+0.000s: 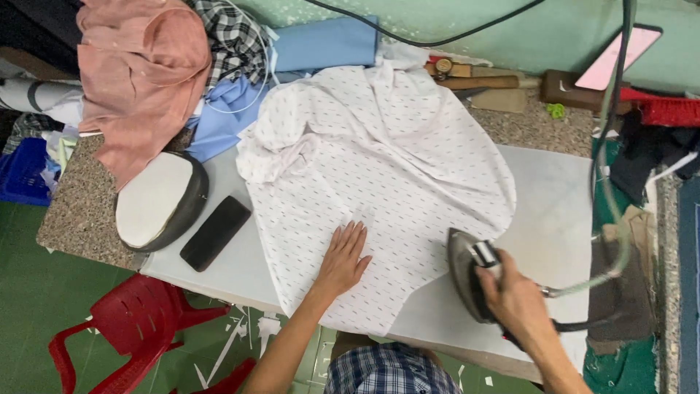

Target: The person irons a white patterned shirt on a flat ironing board using a steam iron. They repeatedly smooth the fabric, reposition the shirt, and use a small curved pressing cushion to iron the sleeves and collar.

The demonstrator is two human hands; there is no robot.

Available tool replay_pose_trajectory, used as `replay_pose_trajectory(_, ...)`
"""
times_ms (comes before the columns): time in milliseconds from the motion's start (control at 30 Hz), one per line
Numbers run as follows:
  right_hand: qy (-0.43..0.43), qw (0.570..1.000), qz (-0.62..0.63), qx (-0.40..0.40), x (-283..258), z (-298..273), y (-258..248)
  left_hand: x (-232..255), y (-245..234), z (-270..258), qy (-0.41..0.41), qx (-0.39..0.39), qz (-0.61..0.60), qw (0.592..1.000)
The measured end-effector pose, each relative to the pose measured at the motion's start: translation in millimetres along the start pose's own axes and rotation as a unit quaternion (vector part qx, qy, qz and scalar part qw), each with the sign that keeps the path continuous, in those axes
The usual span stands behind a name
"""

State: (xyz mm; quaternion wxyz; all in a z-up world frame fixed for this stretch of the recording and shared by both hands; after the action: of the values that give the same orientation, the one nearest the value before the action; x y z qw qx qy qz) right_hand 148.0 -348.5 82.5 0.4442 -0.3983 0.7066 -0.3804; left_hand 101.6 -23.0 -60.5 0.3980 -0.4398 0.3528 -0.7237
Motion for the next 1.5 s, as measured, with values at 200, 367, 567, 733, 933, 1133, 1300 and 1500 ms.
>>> replay_pose_trajectory(200, -0.181, 0.975, -0.054, -0.118, -150, -8, 127, -88, 5, 42, 0.043, -0.074, 0.092, 0.992)
replay_pose_trajectory(367, -0.232, 0.964, -0.124, -0.028, -249, 8, 145, -172, -22, 68, -0.120, -0.191, 0.066, 0.972)
replay_pose_trajectory(567, -0.241, 0.953, -0.182, -0.039, -317, 49, 158, -199, -18, 64, -0.131, -0.025, 0.039, 0.990)
replay_pose_trajectory(733, -0.290, 0.936, -0.200, -0.016, -349, 64, 163, -203, -23, 57, -0.105, 0.106, 0.024, 0.989)
replay_pose_trajectory(933, -0.286, 0.939, -0.189, -0.029, -355, 67, 160, -231, -119, -31, -0.200, 0.252, 0.229, 0.919)
replay_pose_trajectory(1133, -0.313, 0.943, -0.107, -0.035, -346, 69, 160, -227, -144, -116, -0.298, 0.130, 0.271, 0.906)
replay_pose_trajectory(1300, -0.373, 0.924, -0.053, -0.060, -332, 80, 173, -152, -133, -141, -0.375, 0.131, 0.218, 0.892)
replay_pose_trajectory(1500, -0.339, 0.935, -0.024, -0.099, -328, 89, 185, 51, -39, -65, -0.473, -0.069, -0.016, 0.878)
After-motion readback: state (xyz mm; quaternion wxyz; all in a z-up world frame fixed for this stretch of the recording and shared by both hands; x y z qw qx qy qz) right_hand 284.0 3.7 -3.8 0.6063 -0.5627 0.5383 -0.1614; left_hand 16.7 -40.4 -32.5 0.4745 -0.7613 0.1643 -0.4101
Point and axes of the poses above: each hand's wrist, its own z-axis towards the middle knuckle, its own y-axis out of the palm, x = y × z, the point moved 5 cm from there along z, towards the middle knuckle, and after that the axes turned 12 degrees about x, right-handed, at the moved point
